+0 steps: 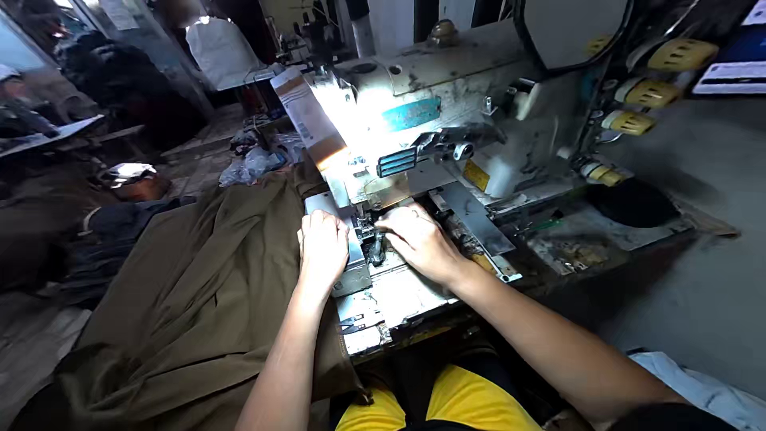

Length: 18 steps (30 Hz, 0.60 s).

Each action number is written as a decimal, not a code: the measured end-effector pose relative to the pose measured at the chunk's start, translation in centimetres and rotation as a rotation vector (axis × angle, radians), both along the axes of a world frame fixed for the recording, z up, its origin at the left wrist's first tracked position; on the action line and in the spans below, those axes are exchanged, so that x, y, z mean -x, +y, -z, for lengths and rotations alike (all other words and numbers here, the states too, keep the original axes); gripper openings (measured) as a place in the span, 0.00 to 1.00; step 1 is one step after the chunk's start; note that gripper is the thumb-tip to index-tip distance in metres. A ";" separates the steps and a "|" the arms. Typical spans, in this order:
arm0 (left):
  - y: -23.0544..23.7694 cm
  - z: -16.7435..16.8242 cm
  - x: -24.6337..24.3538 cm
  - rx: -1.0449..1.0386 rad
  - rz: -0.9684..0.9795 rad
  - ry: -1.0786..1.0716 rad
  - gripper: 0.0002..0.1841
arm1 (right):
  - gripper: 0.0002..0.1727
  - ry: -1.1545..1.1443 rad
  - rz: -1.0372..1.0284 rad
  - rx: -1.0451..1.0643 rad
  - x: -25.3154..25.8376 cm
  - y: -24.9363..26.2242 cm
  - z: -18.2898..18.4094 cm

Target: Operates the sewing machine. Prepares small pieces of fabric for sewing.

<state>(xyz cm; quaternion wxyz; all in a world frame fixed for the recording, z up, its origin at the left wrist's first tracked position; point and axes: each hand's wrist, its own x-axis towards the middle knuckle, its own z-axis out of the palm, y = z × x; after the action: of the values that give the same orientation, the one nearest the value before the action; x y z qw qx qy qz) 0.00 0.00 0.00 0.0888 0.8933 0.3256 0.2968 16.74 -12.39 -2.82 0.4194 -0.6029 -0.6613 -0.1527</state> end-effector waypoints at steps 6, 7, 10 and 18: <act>-0.2 -0.6 -0.3 0.064 -0.030 0.038 0.12 | 0.11 0.081 -0.016 0.270 -1.4 2.8 -1.1; -0.2 -0.6 -0.3 0.060 -0.028 0.040 0.12 | 0.11 0.092 -0.046 0.264 -1.6 2.8 -1.1; -0.2 -0.4 -0.3 0.045 -0.024 0.034 0.12 | 0.09 0.060 -0.068 0.205 -1.9 3.0 -0.6; 0.0 0.2 0.2 0.002 -0.002 -0.027 0.11 | 0.09 0.101 -0.141 0.037 -2.6 3.3 -0.3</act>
<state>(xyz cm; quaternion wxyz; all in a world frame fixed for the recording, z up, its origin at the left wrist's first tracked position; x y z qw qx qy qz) -0.19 -0.02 -0.24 0.0937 0.8887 0.3256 0.3088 19.34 -9.05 -2.54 0.4508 -0.5693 -0.6829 -0.0798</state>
